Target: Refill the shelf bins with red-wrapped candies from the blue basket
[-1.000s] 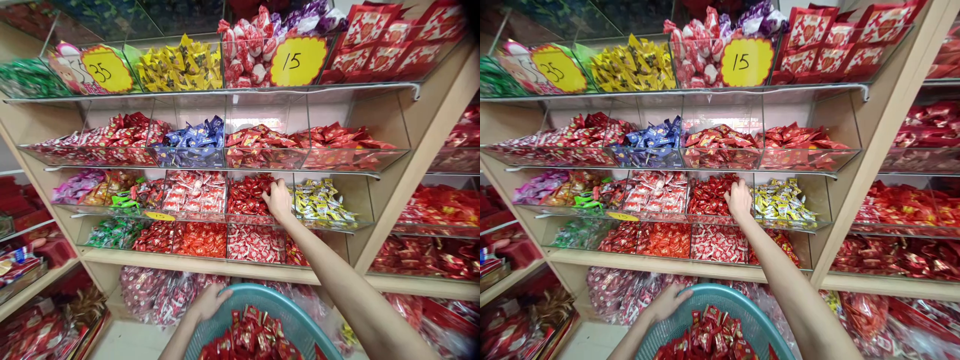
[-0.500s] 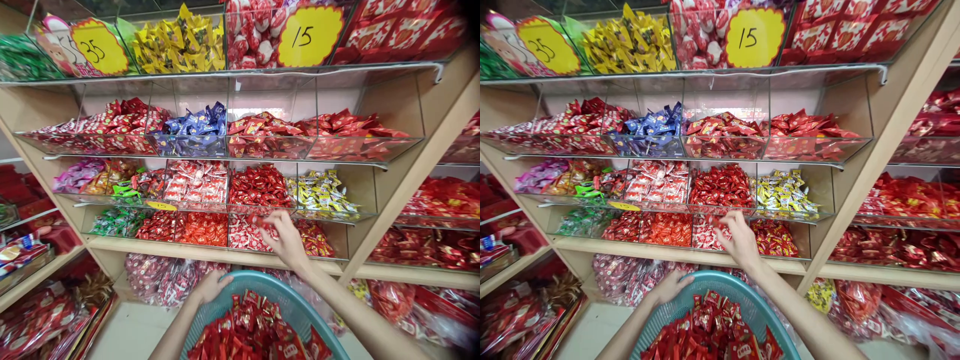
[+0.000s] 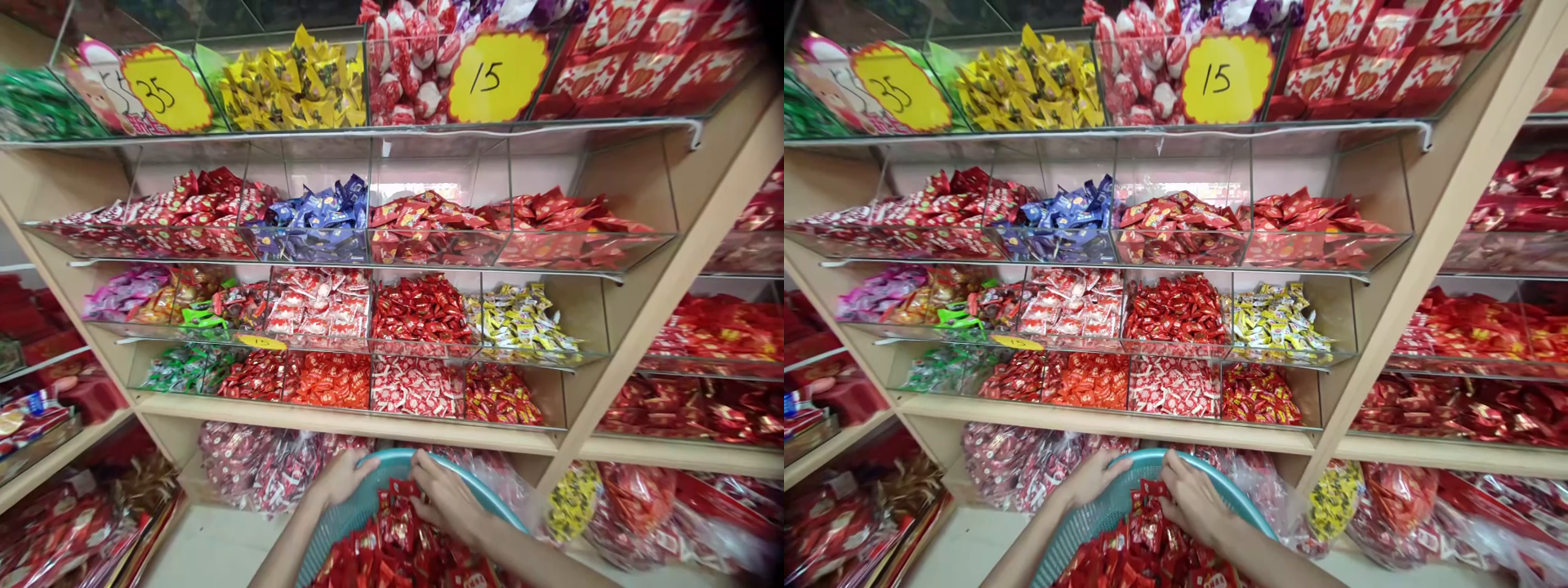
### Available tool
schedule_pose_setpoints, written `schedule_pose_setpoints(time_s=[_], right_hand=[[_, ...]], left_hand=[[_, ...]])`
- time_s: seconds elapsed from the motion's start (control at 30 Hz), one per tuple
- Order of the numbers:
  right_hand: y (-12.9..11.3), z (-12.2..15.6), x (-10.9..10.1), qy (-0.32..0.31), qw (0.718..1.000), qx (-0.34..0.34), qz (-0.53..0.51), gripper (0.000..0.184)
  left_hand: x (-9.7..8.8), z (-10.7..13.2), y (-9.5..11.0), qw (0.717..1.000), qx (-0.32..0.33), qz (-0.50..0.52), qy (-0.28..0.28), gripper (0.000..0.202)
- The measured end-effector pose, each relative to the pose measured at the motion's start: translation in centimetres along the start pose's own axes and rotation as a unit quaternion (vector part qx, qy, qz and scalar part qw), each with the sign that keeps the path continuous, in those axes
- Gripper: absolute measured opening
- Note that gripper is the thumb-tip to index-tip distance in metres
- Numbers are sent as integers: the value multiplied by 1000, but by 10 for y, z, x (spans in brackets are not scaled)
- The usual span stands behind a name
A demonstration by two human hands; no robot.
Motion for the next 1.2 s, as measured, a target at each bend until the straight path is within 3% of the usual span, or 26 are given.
schedule_pose_setpoints(time_s=[0.13, 0.23, 0.3, 0.43, 0.53, 0.6, 0.7, 0.83, 1.0, 1.2], right_hand=[[5, -3, 2, -20, 999, 22, 15, 19], [-3, -7, -25, 4, 1000, 12, 14, 26], [-16, -15, -62, 51, 998, -15, 14, 27], [-37, -46, -163, 194, 980, -44, 24, 23], [-28, -81, -224, 278, 959, 6, 57, 21], [-12, -106, -244, 290, 951, 71, 82, 20], [9, -136, -251, 264, 947, 151, 103, 22], [17, -157, -244, 225, 948, 186, 125, 30], [26, -162, -238, 195, 946, 222, 131, 30], [36, -156, -235, 200, 947, 237, 78, 24]], left_hand=[[-1, -1, 3, 1000, 8, -7, -3, 58], [1, -2, -1, 1000, -6, -13, -9, 59], [1, -2, -2, 1000, -11, -15, -9, 59], [-1, -3, 2, 1000, -2, -16, -4, 57], [-2, -2, 4, 1000, -1, -28, -5, 57], [-2, -1, 3, 999, -2, -34, -6, 57], [-2, -1, 0, 999, -5, -37, 0, 57], [-4, 0, -2, 999, -12, -40, 5, 56], [-4, 0, 0, 999, -9, -34, 3, 57], [-3, 1, 0, 1000, -9, -17, 2, 59]])
Point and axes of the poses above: each hand's wrist, its own z-axis away from the middle knuckle, its own x-axis out of the palm, y = z × x, the point moved 10 cm from there along -z, towards the middle knuckle, and after that the axes turned 6 degrees about x, right-handed, at the moved point
